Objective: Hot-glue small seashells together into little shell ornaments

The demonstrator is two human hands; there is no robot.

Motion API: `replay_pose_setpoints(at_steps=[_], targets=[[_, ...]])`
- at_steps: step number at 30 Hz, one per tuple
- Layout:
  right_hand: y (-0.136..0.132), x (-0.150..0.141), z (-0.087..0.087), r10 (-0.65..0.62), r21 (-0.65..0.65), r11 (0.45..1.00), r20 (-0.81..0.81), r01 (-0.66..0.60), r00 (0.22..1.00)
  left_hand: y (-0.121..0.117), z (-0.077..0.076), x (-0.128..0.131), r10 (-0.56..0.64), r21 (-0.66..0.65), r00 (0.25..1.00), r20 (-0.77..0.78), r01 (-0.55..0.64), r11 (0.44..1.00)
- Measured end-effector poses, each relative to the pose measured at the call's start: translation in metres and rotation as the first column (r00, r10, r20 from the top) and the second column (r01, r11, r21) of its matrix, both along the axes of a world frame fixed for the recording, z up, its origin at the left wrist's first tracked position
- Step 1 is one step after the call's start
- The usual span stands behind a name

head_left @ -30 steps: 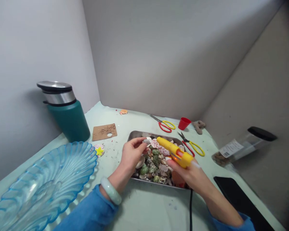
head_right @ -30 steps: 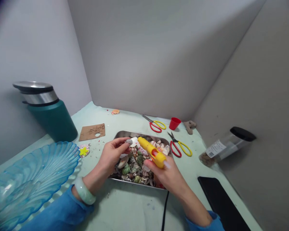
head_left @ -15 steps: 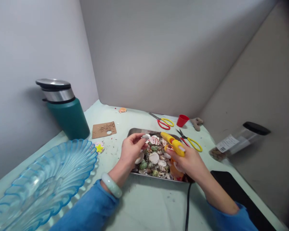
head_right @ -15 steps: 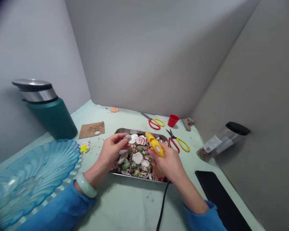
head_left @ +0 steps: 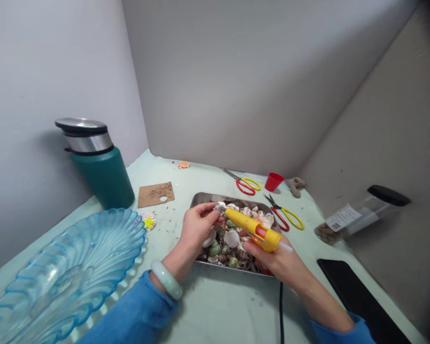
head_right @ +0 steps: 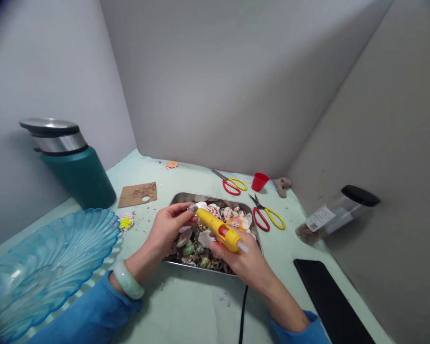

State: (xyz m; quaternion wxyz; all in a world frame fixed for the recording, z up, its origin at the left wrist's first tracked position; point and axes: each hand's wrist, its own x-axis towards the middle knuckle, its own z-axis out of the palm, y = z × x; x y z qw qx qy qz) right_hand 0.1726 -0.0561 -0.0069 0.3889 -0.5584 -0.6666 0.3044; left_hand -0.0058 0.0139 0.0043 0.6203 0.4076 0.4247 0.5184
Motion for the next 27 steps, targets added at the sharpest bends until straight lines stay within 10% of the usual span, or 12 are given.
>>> replay_pose_setpoints(at_steps=[27], targets=[[-0.006, -0.005, 0.001, -0.015, 0.078, 0.997, 0.185, 0.001, 0.983, 0.004, -0.012, 0.003, 0.016, 0.075, 0.989, -0.147, -0.005, 0.997]])
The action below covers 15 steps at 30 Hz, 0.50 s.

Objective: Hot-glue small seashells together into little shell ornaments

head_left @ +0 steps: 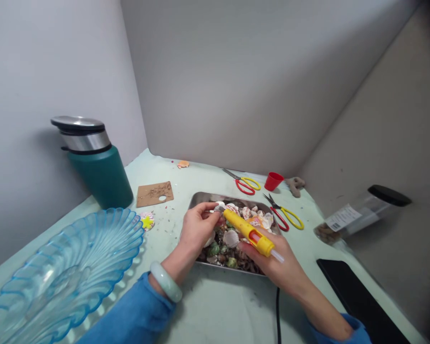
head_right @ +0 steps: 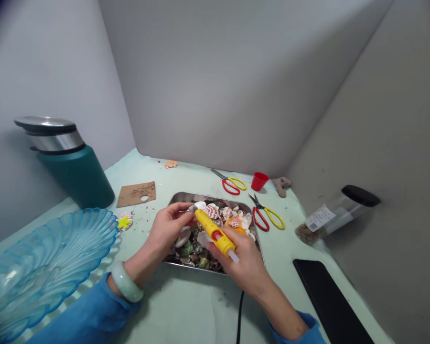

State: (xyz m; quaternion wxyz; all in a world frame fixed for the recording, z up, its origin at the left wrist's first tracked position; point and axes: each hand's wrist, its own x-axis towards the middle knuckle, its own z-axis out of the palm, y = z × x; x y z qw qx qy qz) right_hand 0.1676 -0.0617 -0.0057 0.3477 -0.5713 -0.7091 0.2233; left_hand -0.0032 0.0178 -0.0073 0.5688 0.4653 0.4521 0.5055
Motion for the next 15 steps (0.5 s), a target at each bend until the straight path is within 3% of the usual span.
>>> replay_pose_setpoints(at_steps=[6, 15], targets=[[0.0008, -0.0011, 0.0008, 0.004, 0.013, 1.0, 0.016, -0.005, 1.0, 0.0015, -0.0068, -0.0006, 0.008, 0.09, 0.992, -0.125, 0.003, 0.996], [0.0007, 0.0015, -0.005, -0.006, 0.027, 1.0, 0.004, 0.006, 1.0, 0.0021, -0.0062, -0.002, 0.03, 0.129, 0.984, -0.173, -0.008, 0.992]])
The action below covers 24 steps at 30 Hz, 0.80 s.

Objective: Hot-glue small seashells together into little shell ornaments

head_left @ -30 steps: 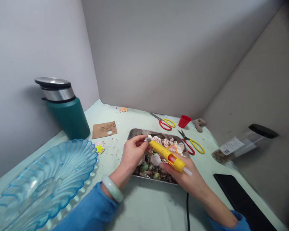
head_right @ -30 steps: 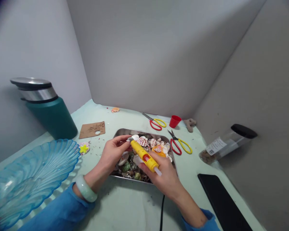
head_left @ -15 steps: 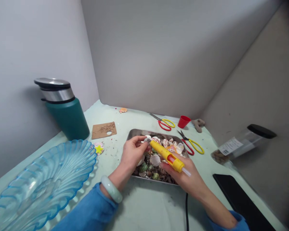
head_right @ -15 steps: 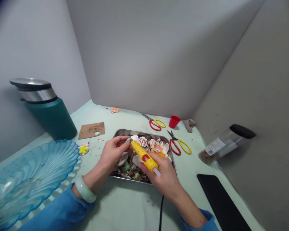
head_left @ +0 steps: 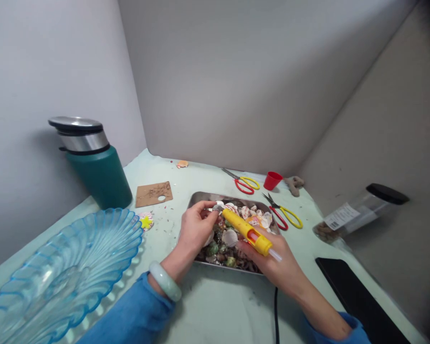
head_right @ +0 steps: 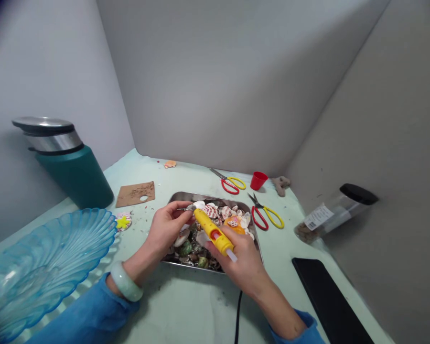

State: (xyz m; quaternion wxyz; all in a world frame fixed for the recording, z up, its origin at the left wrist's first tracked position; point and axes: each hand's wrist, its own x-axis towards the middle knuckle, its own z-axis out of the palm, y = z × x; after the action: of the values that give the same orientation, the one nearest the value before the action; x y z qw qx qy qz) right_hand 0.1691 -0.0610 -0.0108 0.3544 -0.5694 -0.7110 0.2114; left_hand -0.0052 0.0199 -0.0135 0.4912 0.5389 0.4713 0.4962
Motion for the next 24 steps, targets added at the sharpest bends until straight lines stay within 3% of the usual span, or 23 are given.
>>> replay_pose_setpoints(at_steps=[12, 19, 24], targets=[[0.0, -0.001, 0.002, -0.007, 0.025, 1.0, 0.023, 0.007, 1.0, 0.001, 0.0, 0.0, -0.009, 0.006, 1.0, -0.014, 0.009, 1.0], [0.0, -0.001, 0.002, -0.031, 0.045, 0.999, 0.04, 0.029, 0.999, 0.001, 0.001, 0.0, 0.0, -0.005, 0.999, 0.054, 0.0, 1.0], [0.003, 0.011, 0.005, -0.073, 0.025, 0.997, 0.249, 0.069, 0.966, 0.0, 0.011, -0.001, 0.043, -0.128, 0.978, 0.204, -0.017, 0.992]])
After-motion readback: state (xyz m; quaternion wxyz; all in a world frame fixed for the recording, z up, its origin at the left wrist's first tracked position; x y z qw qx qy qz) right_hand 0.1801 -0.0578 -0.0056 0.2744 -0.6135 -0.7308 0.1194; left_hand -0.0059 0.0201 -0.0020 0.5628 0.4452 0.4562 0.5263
